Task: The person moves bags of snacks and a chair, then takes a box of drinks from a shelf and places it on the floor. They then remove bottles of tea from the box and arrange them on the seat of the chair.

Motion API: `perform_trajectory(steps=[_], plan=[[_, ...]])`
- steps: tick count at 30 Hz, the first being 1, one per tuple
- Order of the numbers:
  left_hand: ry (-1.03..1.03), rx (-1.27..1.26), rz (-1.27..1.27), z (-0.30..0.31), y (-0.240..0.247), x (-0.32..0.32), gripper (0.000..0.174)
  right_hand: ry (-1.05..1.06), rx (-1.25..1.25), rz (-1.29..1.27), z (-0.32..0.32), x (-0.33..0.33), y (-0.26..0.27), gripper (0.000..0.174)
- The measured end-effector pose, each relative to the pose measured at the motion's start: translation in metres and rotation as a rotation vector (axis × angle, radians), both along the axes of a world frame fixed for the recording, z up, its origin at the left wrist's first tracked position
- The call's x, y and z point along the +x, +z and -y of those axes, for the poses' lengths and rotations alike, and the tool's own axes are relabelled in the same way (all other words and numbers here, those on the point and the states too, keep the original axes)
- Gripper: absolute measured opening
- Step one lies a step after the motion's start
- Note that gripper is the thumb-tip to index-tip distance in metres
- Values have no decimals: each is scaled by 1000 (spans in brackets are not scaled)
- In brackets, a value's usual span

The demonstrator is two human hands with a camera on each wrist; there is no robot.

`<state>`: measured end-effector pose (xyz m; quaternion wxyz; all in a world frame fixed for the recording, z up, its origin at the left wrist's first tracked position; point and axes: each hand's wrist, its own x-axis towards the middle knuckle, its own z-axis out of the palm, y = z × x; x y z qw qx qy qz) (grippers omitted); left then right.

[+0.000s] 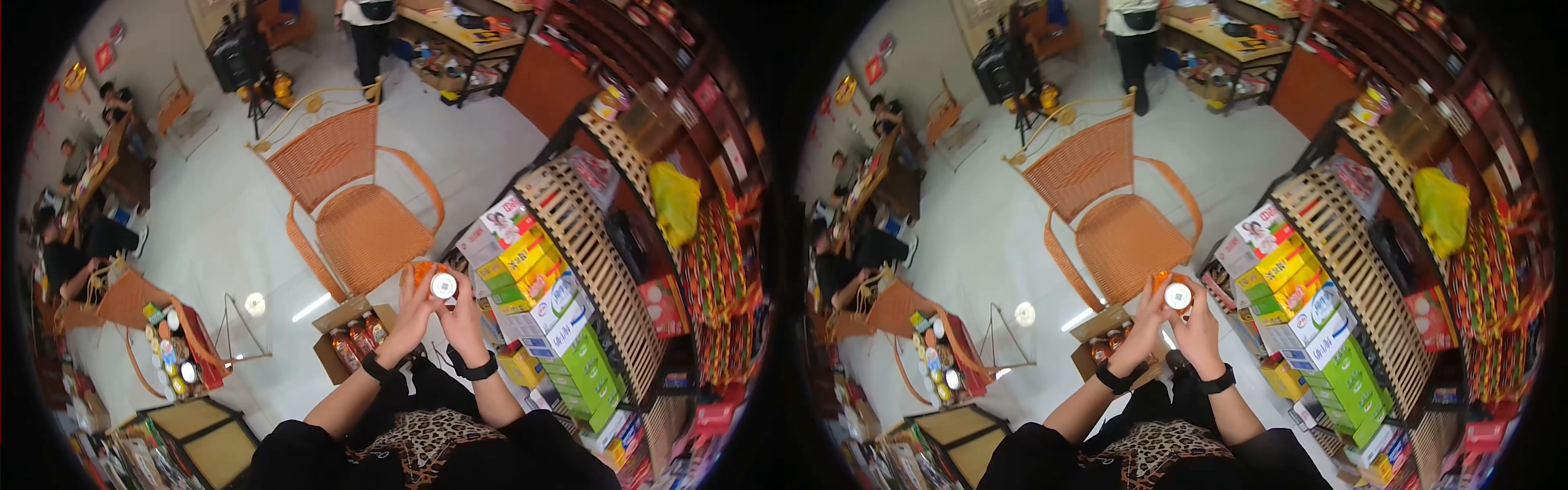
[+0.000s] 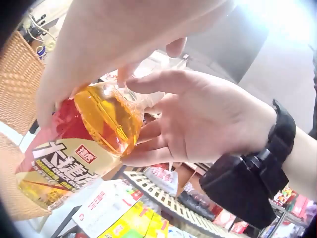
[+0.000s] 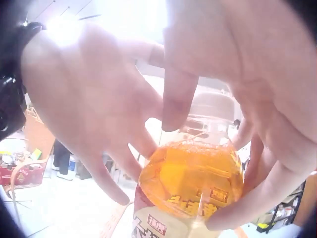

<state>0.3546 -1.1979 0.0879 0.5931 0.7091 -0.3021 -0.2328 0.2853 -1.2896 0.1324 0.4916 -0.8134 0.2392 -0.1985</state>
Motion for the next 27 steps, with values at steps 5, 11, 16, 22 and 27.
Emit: perform_trajectory(steps=[5,11,16,22,27], plan=[[-101,4,84,41,46,-1,54,-159,-255,-88,34,-31,43,46],[-417,-33,-503,83,144,-9,46,-327,-648,54,79,-50,72,42],[-489,107,-473,128,149,-18,49,-337,-529,-53,123,-67,80,47],[-461,136,-411,203,146,-32,47,-336,-468,-36,197,-78,72,36],[-505,-21,-268,263,123,-29,41,-361,-397,58,248,-76,53,34]])
